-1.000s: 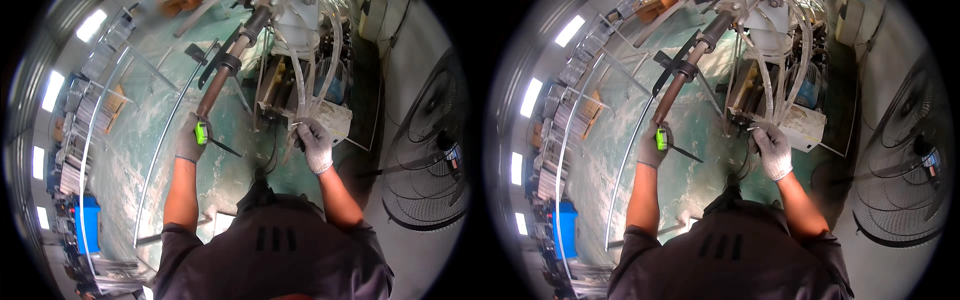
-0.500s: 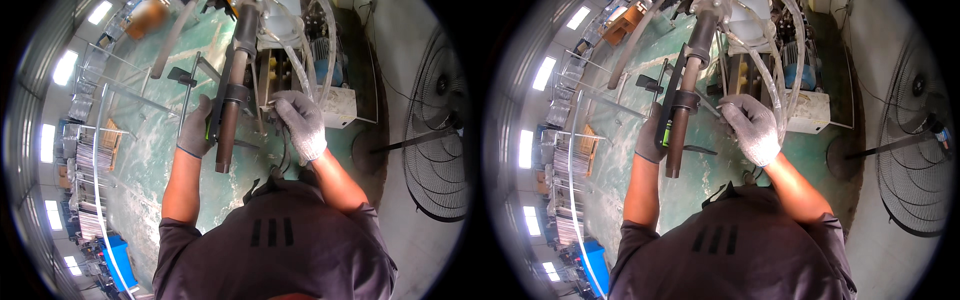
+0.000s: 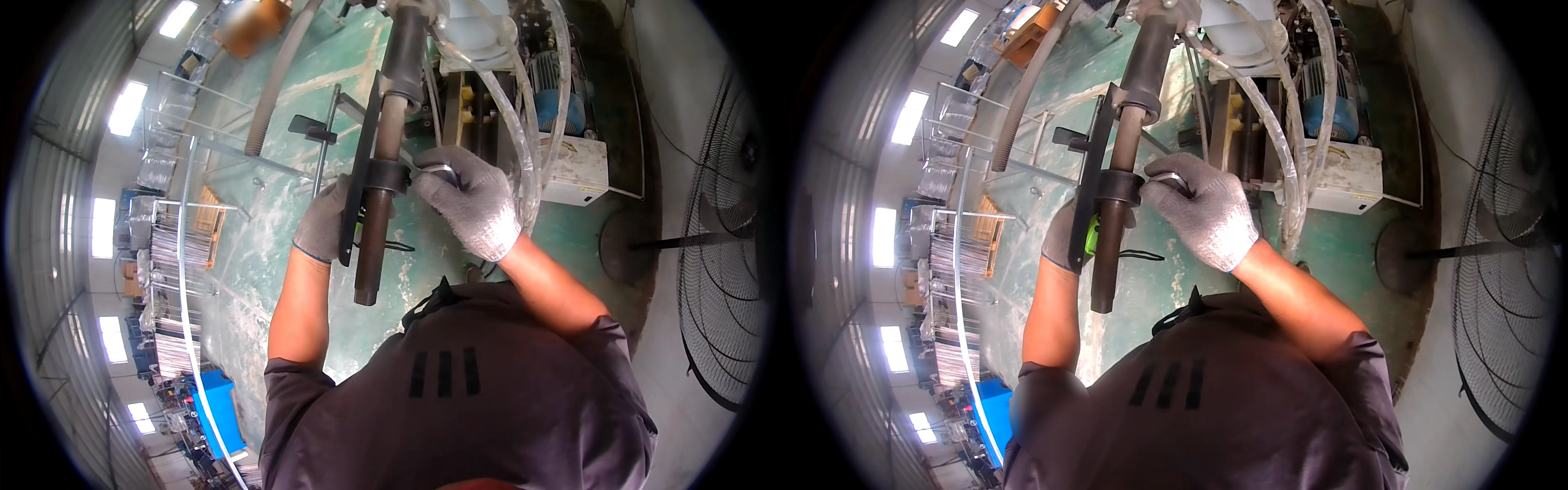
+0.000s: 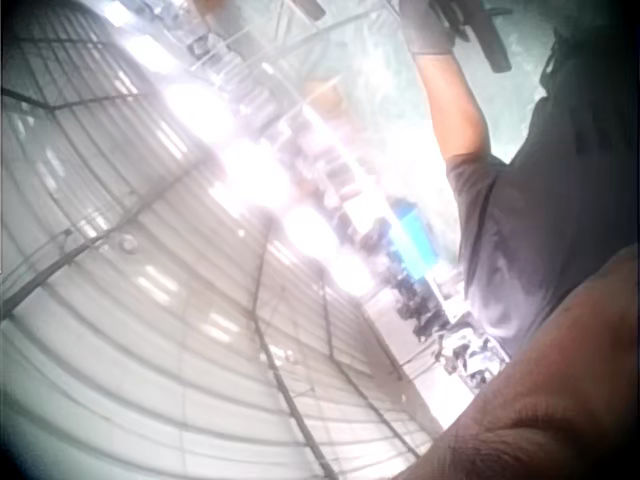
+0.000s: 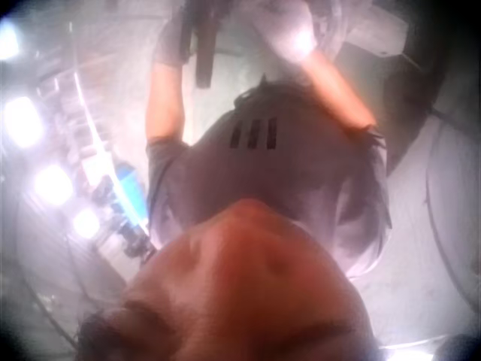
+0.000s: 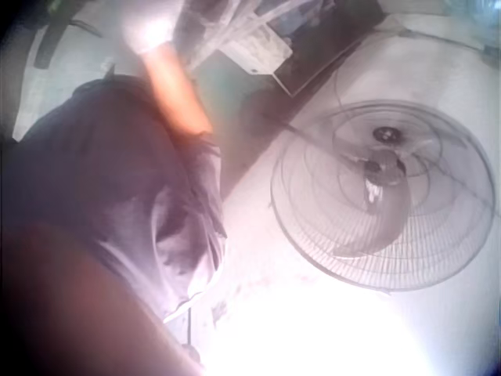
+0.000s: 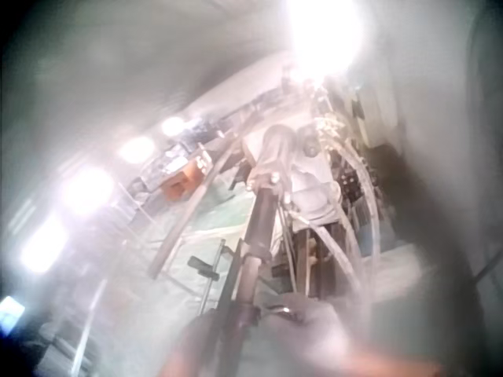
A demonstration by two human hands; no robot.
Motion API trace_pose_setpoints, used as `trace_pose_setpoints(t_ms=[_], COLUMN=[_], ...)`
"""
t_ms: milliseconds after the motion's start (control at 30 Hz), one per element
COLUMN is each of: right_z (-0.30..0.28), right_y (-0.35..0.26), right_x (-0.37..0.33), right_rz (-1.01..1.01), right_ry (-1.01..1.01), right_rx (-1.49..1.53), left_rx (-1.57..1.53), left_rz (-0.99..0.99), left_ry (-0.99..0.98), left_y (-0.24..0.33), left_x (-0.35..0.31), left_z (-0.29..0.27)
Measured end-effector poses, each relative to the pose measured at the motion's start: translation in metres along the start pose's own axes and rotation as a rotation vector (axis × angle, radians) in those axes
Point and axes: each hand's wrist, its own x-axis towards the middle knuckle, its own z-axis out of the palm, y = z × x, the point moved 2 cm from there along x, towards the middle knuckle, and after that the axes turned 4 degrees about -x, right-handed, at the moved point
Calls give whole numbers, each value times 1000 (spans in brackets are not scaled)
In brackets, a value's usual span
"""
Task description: The person measures metal rods using a ruler and marks them with a green marker. They then place the rods into a machine, likely for cutting or bending, and repeat the process with multiple rods.
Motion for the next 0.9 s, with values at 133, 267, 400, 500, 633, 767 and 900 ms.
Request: trace_pose_setpoints(t_ms=[133, 267, 400, 500, 633, 767, 900], right_z=[-4, -9, 4, 18, 26, 17, 21], right_y=[2, 27, 91, 127, 165, 177, 211], right_x=[3, -2, -21, -33, -37, -37, -40], right_rz=[-53, -7, 156, 315, 474, 660, 820], right_ry=[27, 57, -114, -361, -518, -468, -433], right_rx=[-36, -56, -125, -374, -427, -252, -20], left_rx=[-34, -59, -319, -341, 296, -64, -51], left_rz=[-29, -139, -180, -291, 113, -157, -215], left_ry=[30, 277, 161, 157, 97, 265, 298], left_y=[11, -17, -94, -164, -171, -180, -175], left_x=[0, 3, 5, 8, 22, 38, 44], left_z=[7, -16, -19, 11, 72, 84, 98])
